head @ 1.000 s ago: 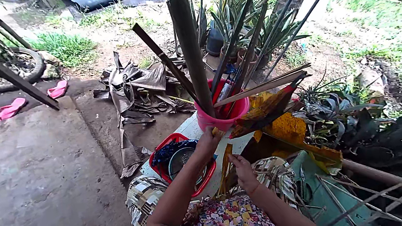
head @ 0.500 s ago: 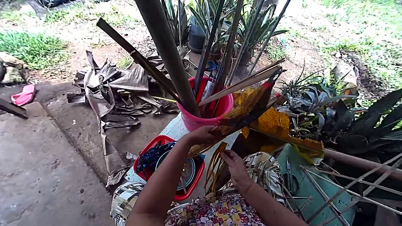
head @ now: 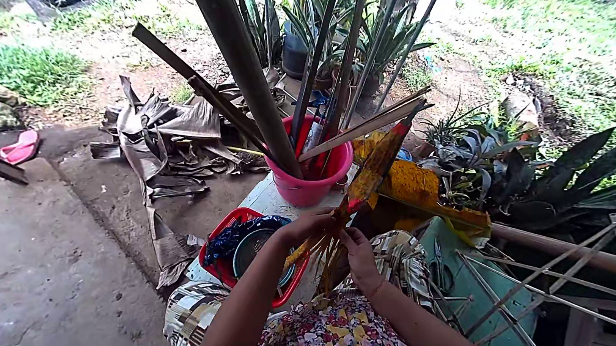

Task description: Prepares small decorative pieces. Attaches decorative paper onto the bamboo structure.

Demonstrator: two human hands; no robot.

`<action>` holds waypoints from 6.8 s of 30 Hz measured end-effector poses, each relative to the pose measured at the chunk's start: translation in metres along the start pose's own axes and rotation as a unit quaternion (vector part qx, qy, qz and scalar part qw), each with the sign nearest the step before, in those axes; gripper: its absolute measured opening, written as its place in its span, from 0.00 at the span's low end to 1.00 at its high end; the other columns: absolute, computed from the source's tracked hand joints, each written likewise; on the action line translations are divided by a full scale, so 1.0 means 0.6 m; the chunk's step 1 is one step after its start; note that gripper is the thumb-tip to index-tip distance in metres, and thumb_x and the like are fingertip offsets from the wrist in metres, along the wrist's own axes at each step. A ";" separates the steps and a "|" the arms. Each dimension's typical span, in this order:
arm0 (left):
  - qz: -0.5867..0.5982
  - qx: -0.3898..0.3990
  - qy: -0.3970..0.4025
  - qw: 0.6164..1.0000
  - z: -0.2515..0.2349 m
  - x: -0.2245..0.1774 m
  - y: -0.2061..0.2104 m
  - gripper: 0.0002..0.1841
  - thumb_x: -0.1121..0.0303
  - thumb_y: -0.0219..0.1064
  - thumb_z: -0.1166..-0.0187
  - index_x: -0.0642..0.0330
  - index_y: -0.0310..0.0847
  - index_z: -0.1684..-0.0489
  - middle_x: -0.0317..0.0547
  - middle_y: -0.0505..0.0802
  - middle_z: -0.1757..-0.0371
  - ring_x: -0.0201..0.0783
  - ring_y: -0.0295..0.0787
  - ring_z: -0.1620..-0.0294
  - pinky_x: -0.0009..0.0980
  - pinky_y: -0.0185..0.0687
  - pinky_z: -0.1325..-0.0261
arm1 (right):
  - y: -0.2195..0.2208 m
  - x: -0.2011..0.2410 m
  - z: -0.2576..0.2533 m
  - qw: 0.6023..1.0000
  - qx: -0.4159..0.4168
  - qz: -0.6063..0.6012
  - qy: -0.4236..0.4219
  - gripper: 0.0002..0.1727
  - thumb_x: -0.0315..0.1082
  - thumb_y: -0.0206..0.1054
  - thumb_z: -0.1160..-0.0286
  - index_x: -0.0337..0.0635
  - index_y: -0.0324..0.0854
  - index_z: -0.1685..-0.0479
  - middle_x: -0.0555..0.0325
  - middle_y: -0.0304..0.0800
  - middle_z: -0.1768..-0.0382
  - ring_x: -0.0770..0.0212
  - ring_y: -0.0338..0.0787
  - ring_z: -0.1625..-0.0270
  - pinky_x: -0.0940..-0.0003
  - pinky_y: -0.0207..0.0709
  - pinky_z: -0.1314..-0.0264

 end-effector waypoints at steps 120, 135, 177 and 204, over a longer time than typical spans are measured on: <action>-0.111 -0.120 0.071 0.984 -0.028 0.041 0.029 0.37 0.62 0.56 0.10 0.64 0.35 0.09 0.53 0.87 0.47 0.35 0.88 0.53 0.36 0.84 0.43 | -0.003 0.060 -0.087 0.994 0.055 0.049 0.083 0.08 0.30 0.71 0.22 0.34 0.85 0.52 0.59 0.86 0.72 0.76 0.68 0.84 0.82 0.61 0.85; -0.154 -0.115 0.076 0.978 -0.024 0.025 0.035 0.42 0.63 0.53 0.09 0.61 0.20 0.06 0.59 0.86 0.41 0.39 0.88 0.46 0.40 0.82 0.35 | 0.003 0.055 -0.080 0.994 0.055 0.051 0.078 0.07 0.28 0.72 0.24 0.34 0.84 0.54 0.59 0.84 0.74 0.76 0.68 0.84 0.81 0.62 0.84; -0.268 -0.150 0.012 0.952 -0.001 0.035 0.039 0.24 0.57 0.52 0.08 0.67 0.68 0.25 0.60 0.90 0.43 0.54 0.87 0.38 0.61 0.72 0.28 | 0.007 0.080 -0.094 0.983 0.079 0.161 0.030 0.10 0.27 0.81 0.35 0.30 0.88 0.59 0.52 0.93 0.67 0.69 0.86 0.72 0.74 0.80 0.69; -0.391 -0.232 -0.032 0.890 -0.003 0.023 0.034 0.23 0.56 0.44 0.06 0.66 0.74 0.34 0.58 0.90 0.44 0.53 0.85 0.35 0.62 0.64 0.25 | 0.013 0.074 -0.090 0.982 0.095 0.161 0.030 0.14 0.30 0.82 0.35 0.32 0.90 0.54 0.52 0.95 0.62 0.68 0.90 0.62 0.72 0.83 0.57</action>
Point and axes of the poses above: each hand's wrist, its own z-axis away from the middle knuckle, its own y-axis out of the palm, x = y × z, the point moved 8 cm from there along -z, towards the middle knuckle
